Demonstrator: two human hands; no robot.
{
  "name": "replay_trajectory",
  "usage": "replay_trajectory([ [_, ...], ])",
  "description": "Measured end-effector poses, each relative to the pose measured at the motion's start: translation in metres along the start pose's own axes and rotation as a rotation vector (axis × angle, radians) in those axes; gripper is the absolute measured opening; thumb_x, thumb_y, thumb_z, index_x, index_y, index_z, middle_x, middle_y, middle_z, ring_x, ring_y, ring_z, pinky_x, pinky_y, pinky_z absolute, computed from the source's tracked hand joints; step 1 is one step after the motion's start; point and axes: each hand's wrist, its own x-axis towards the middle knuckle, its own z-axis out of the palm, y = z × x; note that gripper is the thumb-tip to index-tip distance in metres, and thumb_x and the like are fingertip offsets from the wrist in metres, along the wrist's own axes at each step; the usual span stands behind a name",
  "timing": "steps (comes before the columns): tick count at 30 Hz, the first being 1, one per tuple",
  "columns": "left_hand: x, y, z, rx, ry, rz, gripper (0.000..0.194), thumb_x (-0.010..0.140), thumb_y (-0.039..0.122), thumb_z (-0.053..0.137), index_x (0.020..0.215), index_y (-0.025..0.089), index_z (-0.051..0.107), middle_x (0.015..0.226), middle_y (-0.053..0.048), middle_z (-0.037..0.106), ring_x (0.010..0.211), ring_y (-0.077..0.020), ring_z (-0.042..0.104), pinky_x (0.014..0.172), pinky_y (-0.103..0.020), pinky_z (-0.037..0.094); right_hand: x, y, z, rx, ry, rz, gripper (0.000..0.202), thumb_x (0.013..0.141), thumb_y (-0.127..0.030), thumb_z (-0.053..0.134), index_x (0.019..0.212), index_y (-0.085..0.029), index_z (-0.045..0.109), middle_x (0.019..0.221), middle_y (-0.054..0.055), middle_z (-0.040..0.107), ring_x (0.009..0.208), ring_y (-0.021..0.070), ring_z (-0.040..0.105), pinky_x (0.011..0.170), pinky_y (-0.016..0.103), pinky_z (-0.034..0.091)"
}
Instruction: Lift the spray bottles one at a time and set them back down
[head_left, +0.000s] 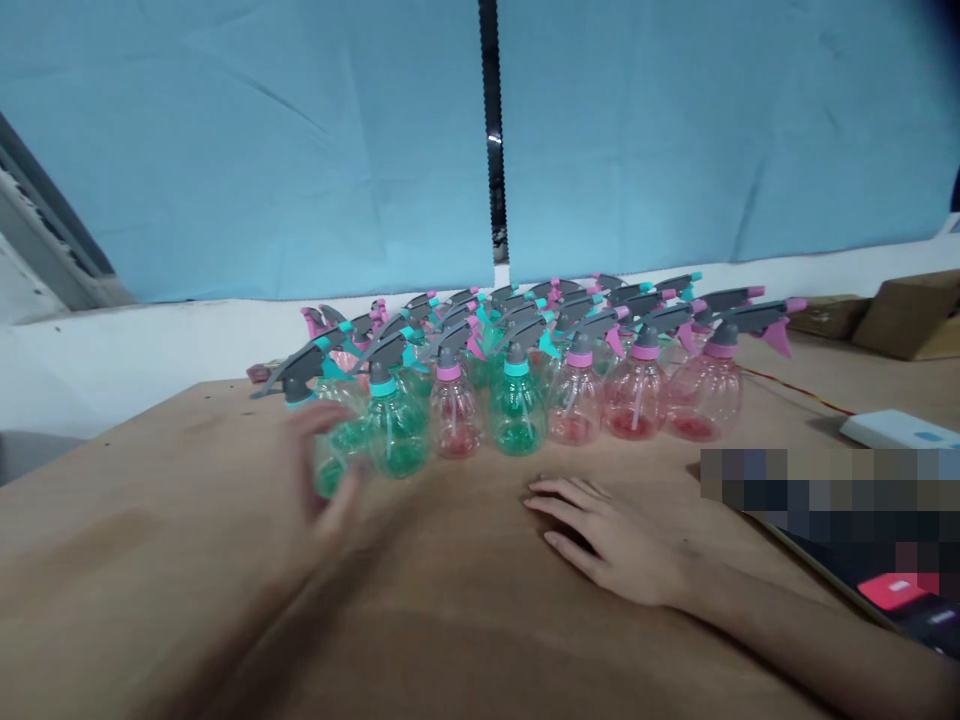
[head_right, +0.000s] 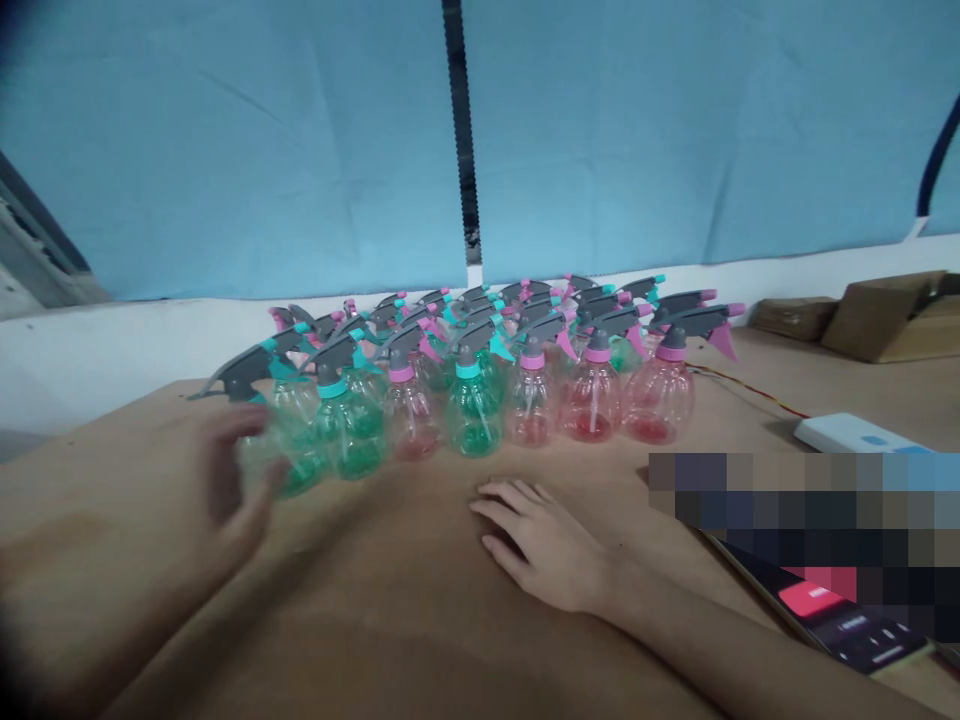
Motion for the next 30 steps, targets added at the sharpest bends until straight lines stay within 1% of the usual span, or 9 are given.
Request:
replay_trajectory([
  [1,-0.006,0.019,0.008,-0.044,-0.242,0.093,0.031,0.085,0.027,0.042,0.116,0.029,0.041,0.127,-0.003,0.044,0.119,-0.0239,0.042,0.1,-0.04,0.034,0.0,0.001,0.001,-0.014,-0.01,0.011,0.037,0.091,-0.029,0.04,0.126,-0.022,0.048,0.131,0.007,0.049,0.121,0.0227,0.042,0.101,0.045,0.034],
  [2,-0.011,0.035,0.018,-0.064,-0.48,0.184,0.035,0.086,0.029,0.042,0.121,0.029,0.041,0.131,-0.003,0.043,0.121,-0.023,0.041,0.101,-0.038,0.035,0.0,0.001,0.001,-0.031,-0.022,0.023,0.039,0.092,-0.03,0.039,0.129,-0.021,0.046,0.134,0.008,0.047,0.124,0.0232,0.039,0.103,0.045,0.033],
  [3,-0.015,0.048,0.03,-0.066,-0.651,0.219,0.041,0.087,0.031,0.041,0.127,0.027,0.038,0.137,-0.004,0.04,0.125,-0.0231,0.038,0.103,-0.039,0.033,-0.001,0.001,0.001,-0.05,-0.033,0.032,0.041,0.092,-0.033,0.038,0.131,-0.02,0.045,0.136,0.008,0.045,0.127,0.0239,0.036,0.104,0.047,0.031],
  [4,-0.019,0.056,0.041,-0.062,-0.787,0.233,0.048,0.087,0.035,0.041,0.133,0.023,0.034,0.142,-0.007,0.035,0.128,-0.0238,0.034,0.105,-0.04,0.031,-0.001,0.002,0.001,-0.066,-0.044,0.037,0.044,0.093,-0.035,0.036,0.133,-0.02,0.042,0.138,0.008,0.043,0.129,0.0245,0.033,0.105,0.048,0.029],
  [5,-0.022,0.062,0.052,-0.053,-0.881,0.228,0.055,0.087,0.04,0.04,0.137,0.019,0.029,0.144,-0.009,0.031,0.13,-0.0246,0.032,0.105,-0.041,0.03,-0.002,0.002,0.001,-0.078,-0.053,0.039,0.046,0.093,-0.037,0.035,0.136,-0.019,0.039,0.14,0.008,0.041,0.131,0.0249,0.03,0.106,0.048,0.027],
  [7,-0.026,0.064,0.07,-0.029,-0.979,0.201,0.063,0.088,0.045,0.037,0.14,0.013,0.025,0.146,-0.012,0.027,0.133,-0.0253,0.028,0.107,-0.042,0.028,-0.003,0.003,0.001,-0.093,-0.069,0.035,0.049,0.094,-0.039,0.034,0.139,-0.019,0.034,0.142,0.008,0.037,0.133,0.0251,0.025,0.107,0.049,0.024],
  [10,-0.027,0.058,0.081,-0.009,-1.021,0.223,0.062,0.09,0.046,0.031,0.14,0.011,0.025,0.147,-0.011,0.024,0.135,-0.0236,0.023,0.108,-0.042,0.025,-0.004,0.004,0.0,-0.089,-0.078,0.024,0.051,0.094,-0.039,0.034,0.14,-0.02,0.03,0.144,0.008,0.034,0.134,0.0247,0.023,0.108,0.049,0.023],
  [16,-0.028,0.053,0.079,-0.007,-1.011,0.275,0.06,0.091,0.046,0.029,0.141,0.013,0.025,0.147,-0.009,0.023,0.136,-0.0221,0.02,0.109,-0.041,0.023,-0.003,0.004,0.001,-0.057,-0.057,0.039,0.048,0.093,-0.038,0.036,0.138,-0.021,0.035,0.143,0.007,0.037,0.133,0.0245,0.026,0.107,0.05,0.025],
  [30,-0.027,0.056,0.08,0.03,-1.031,0.272,0.062,0.091,0.047,0.029,0.141,0.011,0.023,0.148,-0.008,0.019,0.136,-0.0219,0.018,0.11,-0.04,0.02,-0.003,0.005,0.002,-0.114,-0.039,0.0,0.046,0.093,-0.035,0.037,0.137,-0.02,0.037,0.141,0.008,0.039,0.132,0.0243,0.029,0.106,0.048,0.027],
])
